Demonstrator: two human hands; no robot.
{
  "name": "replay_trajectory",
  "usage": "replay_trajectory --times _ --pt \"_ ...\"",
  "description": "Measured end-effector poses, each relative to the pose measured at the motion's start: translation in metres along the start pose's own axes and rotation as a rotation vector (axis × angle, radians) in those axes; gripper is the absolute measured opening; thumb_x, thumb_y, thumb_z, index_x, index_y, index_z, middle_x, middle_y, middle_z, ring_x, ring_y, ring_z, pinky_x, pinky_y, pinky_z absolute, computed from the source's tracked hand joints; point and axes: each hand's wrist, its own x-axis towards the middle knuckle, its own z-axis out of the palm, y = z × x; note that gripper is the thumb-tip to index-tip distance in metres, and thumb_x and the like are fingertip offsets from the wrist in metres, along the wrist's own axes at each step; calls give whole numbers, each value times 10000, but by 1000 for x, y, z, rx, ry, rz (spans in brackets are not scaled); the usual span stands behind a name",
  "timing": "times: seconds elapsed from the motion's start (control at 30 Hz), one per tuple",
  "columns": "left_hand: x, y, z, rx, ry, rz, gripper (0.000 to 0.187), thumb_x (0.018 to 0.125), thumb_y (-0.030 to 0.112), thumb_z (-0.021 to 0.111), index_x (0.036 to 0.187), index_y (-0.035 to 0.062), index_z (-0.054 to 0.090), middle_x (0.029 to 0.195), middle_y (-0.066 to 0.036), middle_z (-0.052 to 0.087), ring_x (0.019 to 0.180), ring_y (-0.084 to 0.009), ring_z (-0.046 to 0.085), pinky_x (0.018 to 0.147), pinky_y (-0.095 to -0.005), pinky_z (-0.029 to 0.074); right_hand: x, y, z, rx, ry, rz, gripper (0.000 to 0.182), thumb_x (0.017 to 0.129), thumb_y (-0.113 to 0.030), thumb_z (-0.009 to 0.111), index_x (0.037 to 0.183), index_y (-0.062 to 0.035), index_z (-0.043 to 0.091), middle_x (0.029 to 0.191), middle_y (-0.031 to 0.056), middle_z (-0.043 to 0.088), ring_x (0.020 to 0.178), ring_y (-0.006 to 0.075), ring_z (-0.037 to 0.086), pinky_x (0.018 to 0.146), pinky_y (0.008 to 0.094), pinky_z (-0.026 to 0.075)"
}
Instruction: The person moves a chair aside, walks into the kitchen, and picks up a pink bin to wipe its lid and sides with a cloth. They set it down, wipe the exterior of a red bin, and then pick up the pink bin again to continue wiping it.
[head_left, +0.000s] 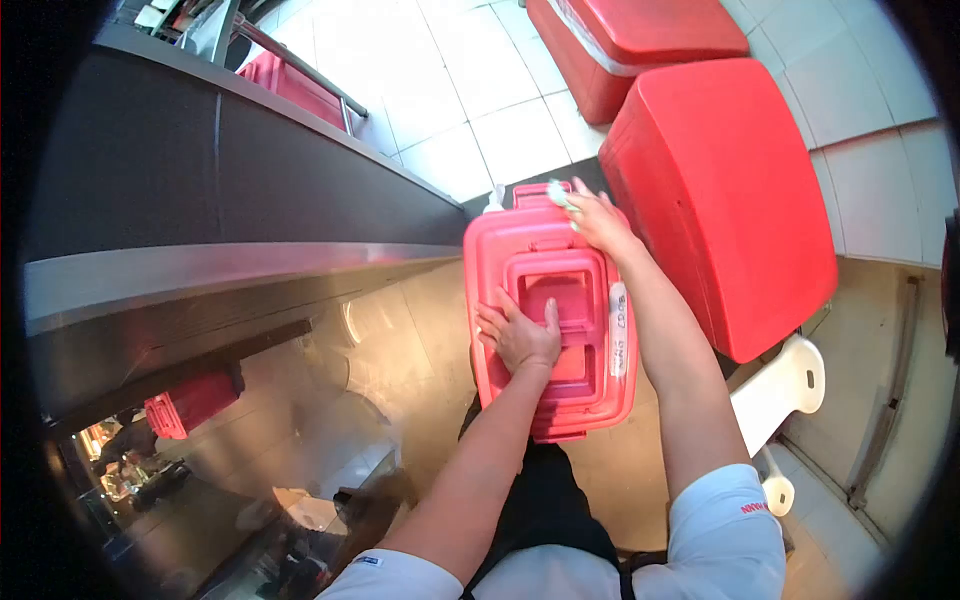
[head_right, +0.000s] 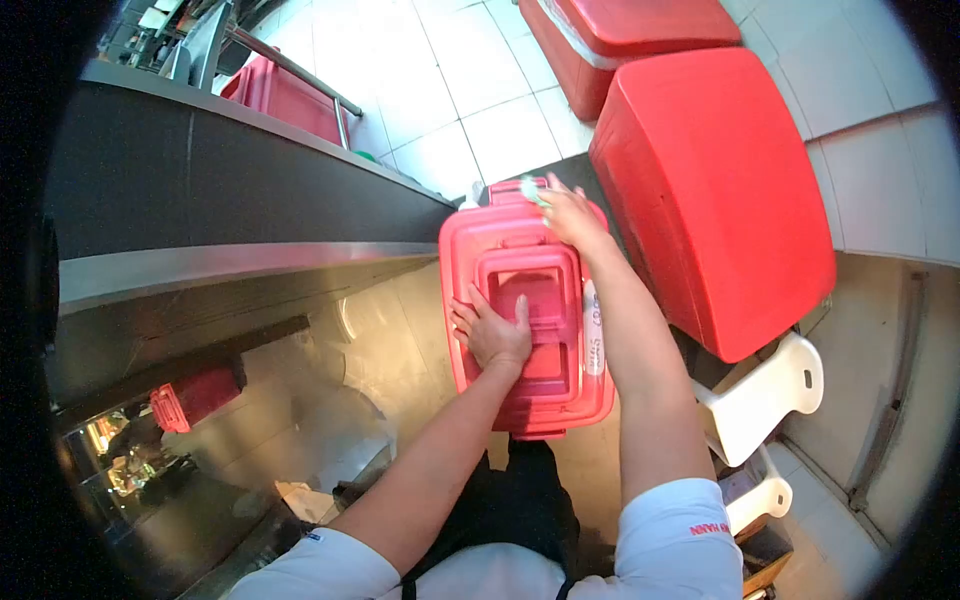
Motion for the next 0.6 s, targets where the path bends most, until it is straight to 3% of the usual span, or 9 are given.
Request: replay_trajectory --times 0.1,0.17,0.23,0.3,0.37,0.4,0.5,0.57,0.6 --pt "1 -1 -2 12 -22 -2 990 838 646 571 1547 70 189 1553 -354 114 1439 -507 161 1164 -604 129 7 -8 19 -84 216 252 371 908 -171 562 1271 -217 627 1420 192 507 1285 341 506 1074 614 338" --pt "0 -3 1 29 -53 -17 991 839 647 565 1550 75 179 1557 -349 109 1437 -512 161 1161 -609 137 27 -68 16 -107 -81 267 298 972 -259 505 1186 -117 656 1248 197 607 1198 366 560 1028 573 387" --pt "4 -4 4 65 -88 -23 985 842 645 560 1552 80 178 1558 -344 114 1434 -518 164 1158 -611 150 42 -116 76 -354 28 -35 249 950 -261 534 1041 -73 670 1101 161 654 1104 371 598 963 555 425" --pt "6 -3 5 40 -39 5 966 846 633 562 1547 79 196 1557 -344 120 1435 -519 160 1152 -619 155 50 -135 77 -257 -56 -233 233 935 -234 549 1047 -65 664 1139 182 636 1139 378 579 984 546 424" --pt "1 -5 4 14 -4 27 947 850 621 563 1543 78 215 1555 -344 125 1436 -520 156 1146 -628 160 36 -103 62 -56 33 -323 232 937 -207 548 1060 -45 659 1213 202 611 1182 376 556 1016 512 418" --pt "1 -4 3 3 0 22 948 848 617 569 1542 76 216 1551 -352 127 1435 -526 150 1144 -635 155 32 -71 41 -170 -129 -302 244 945 -166 533 1121 -49 655 1326 208 558 1253 370 510 1056 457 405" --pt "0 -1 -2 8 -21 0 978 834 622 593 1546 80 198 1558 -344 132 1430 -526 170 1155 -619 149 -33 0 -29 -23 212 253 254 908 -301 598 943 -61 670 842 190 707 740 388 682 680 515 518" --pt "-1 -2 0 7 -15 5 974 838 617 593 1547 82 196 1557 -349 124 1432 -526 166 1156 -619 145 -54 61 -40 -136 246 411 198 905 -258 620 923 -71 683 866 209 691 791 399 674 702 516 510" --pt "0 -2 1 7 -9 12 973 838 617 592 1547 81 196 1557 -350 122 1432 -527 166 1156 -619 145 -62 54 -45 -75 327 374 180 898 -242 631 923 -72 683 876 207 688 815 395 672 717 506 514"
